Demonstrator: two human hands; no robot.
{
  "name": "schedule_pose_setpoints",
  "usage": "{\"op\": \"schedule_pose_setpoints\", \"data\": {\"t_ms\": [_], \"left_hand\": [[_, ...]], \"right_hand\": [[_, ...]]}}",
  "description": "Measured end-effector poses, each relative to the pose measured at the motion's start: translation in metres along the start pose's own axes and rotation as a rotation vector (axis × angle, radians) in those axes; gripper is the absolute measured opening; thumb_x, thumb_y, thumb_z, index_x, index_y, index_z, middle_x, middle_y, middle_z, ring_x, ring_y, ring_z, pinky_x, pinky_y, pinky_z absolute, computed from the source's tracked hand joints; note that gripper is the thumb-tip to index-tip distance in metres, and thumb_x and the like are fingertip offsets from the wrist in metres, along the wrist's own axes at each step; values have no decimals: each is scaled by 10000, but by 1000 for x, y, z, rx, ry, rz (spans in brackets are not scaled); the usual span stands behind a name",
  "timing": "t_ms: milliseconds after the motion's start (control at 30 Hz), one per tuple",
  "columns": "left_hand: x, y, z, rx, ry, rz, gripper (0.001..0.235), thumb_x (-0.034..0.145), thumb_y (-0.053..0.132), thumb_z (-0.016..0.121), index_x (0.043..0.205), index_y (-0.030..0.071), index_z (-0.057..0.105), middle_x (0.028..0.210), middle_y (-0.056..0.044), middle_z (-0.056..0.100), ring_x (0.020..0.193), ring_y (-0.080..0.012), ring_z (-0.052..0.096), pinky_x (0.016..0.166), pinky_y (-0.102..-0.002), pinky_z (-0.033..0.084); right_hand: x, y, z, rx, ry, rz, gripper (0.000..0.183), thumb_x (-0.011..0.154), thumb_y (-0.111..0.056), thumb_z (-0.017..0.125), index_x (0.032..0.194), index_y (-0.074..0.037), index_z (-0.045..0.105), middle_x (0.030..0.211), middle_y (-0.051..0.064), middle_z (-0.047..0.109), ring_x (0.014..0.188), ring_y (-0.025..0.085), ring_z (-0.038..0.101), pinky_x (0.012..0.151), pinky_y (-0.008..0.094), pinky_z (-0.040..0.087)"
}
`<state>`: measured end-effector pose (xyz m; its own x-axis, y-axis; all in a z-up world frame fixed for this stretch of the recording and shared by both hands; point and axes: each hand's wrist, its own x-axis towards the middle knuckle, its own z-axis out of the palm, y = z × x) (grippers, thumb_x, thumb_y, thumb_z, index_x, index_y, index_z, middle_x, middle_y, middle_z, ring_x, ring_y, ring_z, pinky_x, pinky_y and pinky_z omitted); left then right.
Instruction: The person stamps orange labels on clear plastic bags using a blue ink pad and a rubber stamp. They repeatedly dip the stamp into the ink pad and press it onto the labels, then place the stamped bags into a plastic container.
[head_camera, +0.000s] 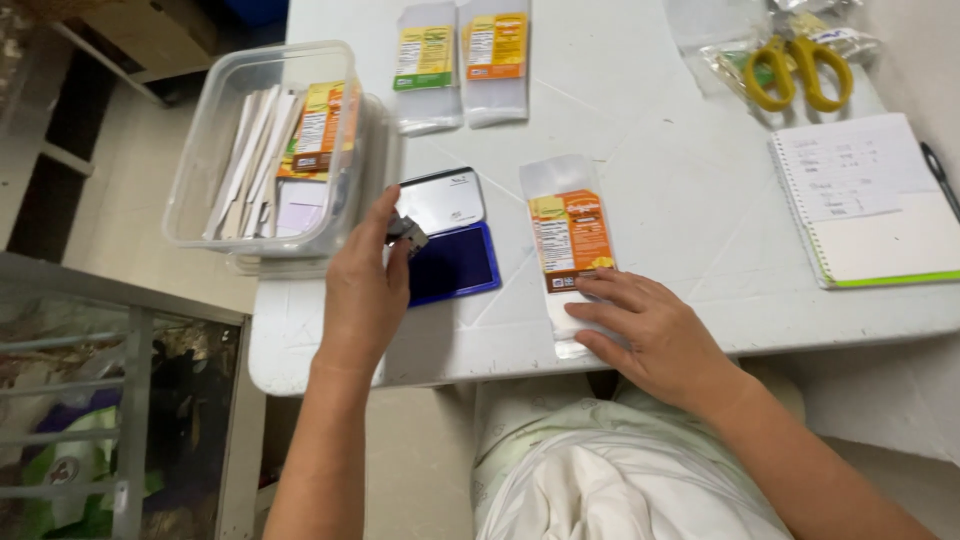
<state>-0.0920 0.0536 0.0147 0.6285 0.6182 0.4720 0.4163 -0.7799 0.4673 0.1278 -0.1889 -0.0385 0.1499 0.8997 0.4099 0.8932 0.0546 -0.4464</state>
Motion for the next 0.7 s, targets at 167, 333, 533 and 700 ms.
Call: {"op": "schedule_pose_setpoints", "data": {"t_ms": [167, 333, 533, 700], "left_hand": [[-13, -11, 16, 66, 51, 19, 614, 968, -26, 656, 1529, 146, 475, 1148, -169, 688, 1072, -358, 720, 890, -460, 620], [-15, -13, 24, 188, -58, -64, 625, 959, 40, 659, 1522, 230, 467, 1075, -125, 703, 985, -326, 740, 847, -451, 633], [-15, -17, 24, 50, -101, -99, 586, 945, -21, 560, 1483, 199, 488, 1035, -80, 673, 864, -299, 627, 640, -448, 518], [-15, -20, 21, 37, -102, -139, 557, 967, 31, 568, 1485, 219, 481, 1070, -65, 685, 895, -291, 638, 665, -448, 525]], "right_hand": [[0, -1, -4, 5, -26, 4, 304, 954, -445, 639, 1157, -257, 765, 1311, 39, 708, 1281, 309, 629, 1078, 465, 478], [3, -1, -9, 41, -83, 44, 376, 815, -431, 805, 1135, -234, 786, 1288, 58, 733, 1276, 328, 637, 1070, 469, 487], [-1, 4, -4, 57, -53, -44, 408, 840, -385, 785, 1171, -149, 752, 1385, 73, 671, 1333, 281, 586, 1129, 438, 460], [-2, 7, -4, 78, -75, -61, 270, 971, -258, 612, 1174, -145, 750, 1365, 66, 685, 1327, 267, 594, 1144, 417, 449]]}}
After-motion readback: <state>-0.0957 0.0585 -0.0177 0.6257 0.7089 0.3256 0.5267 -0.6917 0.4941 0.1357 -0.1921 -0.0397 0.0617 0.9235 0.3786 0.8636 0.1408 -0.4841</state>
